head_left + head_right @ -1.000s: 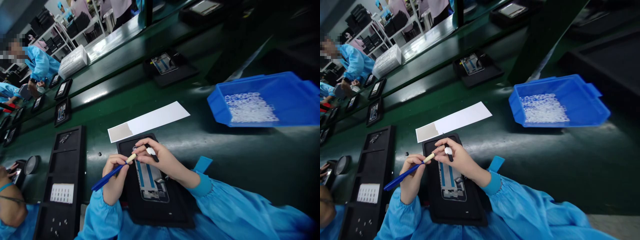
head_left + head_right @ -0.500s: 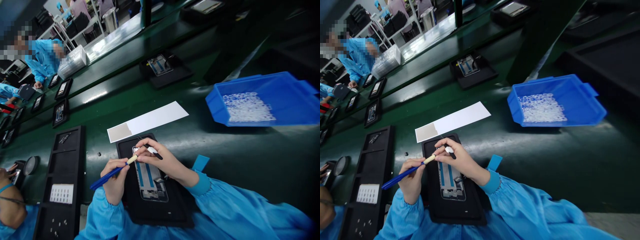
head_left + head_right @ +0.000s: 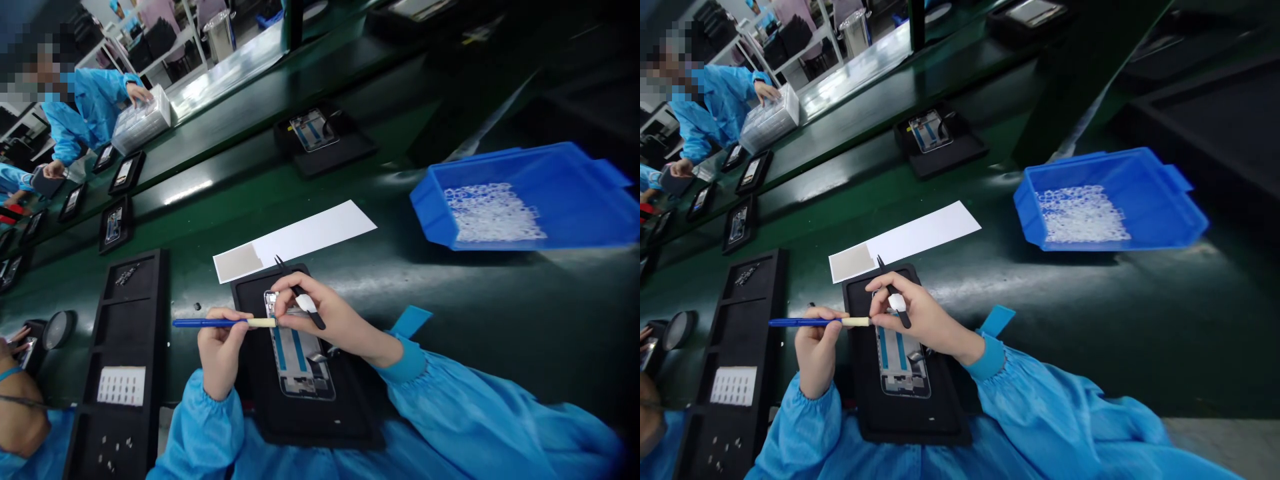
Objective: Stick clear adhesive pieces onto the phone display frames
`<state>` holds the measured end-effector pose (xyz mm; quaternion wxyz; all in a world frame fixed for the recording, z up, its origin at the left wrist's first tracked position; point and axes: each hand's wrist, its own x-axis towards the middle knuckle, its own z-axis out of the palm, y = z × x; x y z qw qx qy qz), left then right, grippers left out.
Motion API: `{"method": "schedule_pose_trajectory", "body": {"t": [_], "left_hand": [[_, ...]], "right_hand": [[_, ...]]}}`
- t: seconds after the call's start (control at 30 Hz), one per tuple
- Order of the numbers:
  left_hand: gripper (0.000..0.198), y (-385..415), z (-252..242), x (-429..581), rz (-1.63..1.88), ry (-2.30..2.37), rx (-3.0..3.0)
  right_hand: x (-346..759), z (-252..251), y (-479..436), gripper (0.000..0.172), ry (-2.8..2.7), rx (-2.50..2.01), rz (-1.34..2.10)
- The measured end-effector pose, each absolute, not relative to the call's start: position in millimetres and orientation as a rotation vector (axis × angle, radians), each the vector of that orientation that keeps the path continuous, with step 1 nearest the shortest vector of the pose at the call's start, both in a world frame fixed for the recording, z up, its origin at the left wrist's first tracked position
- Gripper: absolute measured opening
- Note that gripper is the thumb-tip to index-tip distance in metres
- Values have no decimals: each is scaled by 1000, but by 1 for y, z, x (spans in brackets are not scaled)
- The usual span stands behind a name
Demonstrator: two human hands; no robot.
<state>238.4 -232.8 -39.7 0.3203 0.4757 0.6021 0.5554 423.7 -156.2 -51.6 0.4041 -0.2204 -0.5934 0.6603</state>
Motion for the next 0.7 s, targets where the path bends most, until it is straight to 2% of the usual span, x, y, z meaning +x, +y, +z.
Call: {"method": "schedule_pose_trajectory", "body": {"t": [0.23,0.7], "left_hand": [[17,-233,-44,235,1421,1526,1217],[20,-233,-43,247,1697,1690,1323]], "right_hand": [[425,-49,-158,30,-1575,-547,1663],[419,-48,-164,27,-1571,-621,1549]]}}
